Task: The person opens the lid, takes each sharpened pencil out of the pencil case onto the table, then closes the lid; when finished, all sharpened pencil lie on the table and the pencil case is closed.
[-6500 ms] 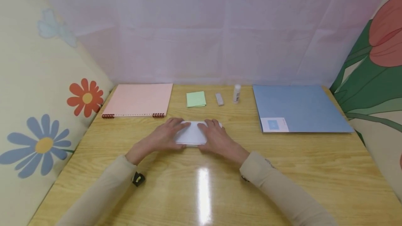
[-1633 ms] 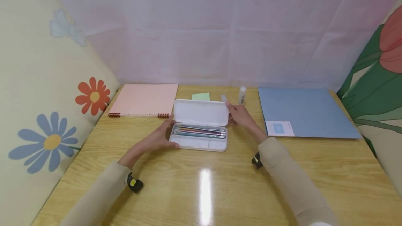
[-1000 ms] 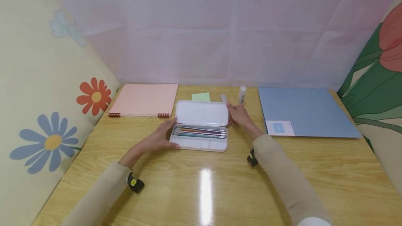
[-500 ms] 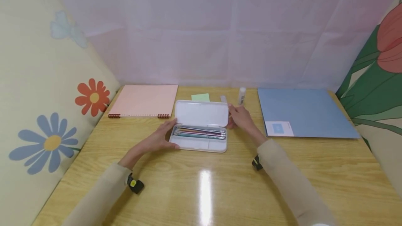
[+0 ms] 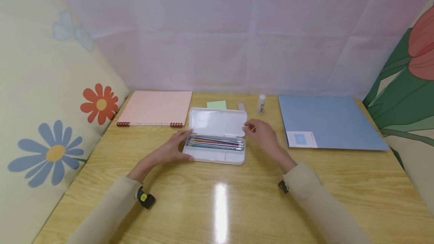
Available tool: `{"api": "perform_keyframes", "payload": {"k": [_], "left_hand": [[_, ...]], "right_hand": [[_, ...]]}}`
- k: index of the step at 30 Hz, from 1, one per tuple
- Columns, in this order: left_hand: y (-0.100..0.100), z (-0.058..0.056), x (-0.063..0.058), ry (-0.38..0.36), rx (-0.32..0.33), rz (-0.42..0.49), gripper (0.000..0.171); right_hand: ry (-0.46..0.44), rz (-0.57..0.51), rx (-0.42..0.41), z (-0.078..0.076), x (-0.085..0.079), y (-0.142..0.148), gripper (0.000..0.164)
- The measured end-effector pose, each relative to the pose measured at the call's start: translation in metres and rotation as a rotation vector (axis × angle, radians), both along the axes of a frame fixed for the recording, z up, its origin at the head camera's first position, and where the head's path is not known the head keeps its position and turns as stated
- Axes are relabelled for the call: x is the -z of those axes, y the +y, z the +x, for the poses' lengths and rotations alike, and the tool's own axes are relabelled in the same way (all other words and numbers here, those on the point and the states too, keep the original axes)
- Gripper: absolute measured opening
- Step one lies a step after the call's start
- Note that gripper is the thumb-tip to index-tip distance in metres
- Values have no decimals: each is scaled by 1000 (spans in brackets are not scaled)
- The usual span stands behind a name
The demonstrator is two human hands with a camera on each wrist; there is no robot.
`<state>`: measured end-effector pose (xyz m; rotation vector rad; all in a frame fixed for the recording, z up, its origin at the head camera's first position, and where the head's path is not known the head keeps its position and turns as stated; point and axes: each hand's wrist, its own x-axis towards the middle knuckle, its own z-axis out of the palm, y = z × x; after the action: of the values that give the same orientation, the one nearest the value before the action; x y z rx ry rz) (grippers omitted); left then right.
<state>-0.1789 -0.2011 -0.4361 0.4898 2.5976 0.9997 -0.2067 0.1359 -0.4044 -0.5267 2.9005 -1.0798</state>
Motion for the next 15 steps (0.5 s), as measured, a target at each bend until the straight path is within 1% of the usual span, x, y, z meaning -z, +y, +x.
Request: {"api": "perform_keyframes", "payload": {"k": [3,6,8,10,15], "left_hand": [[0,0,-1,4,4,-5,105],[0,0,-1,10,6,-9,104],[0,0,-2,15,9,-11,104],[0,0,-2,22,13,-13,103],[0,0,-1,38,23,-12,101]], "right_hand": [[19,31,-95,9,-4,-8,29],[12,92,-154,15,-7,-16,29],[5,143,-170,18,-7,-21,28],[19,200,-185,18,-6,-23,27],[56,293,-210,16,-2,-27,25]]}}
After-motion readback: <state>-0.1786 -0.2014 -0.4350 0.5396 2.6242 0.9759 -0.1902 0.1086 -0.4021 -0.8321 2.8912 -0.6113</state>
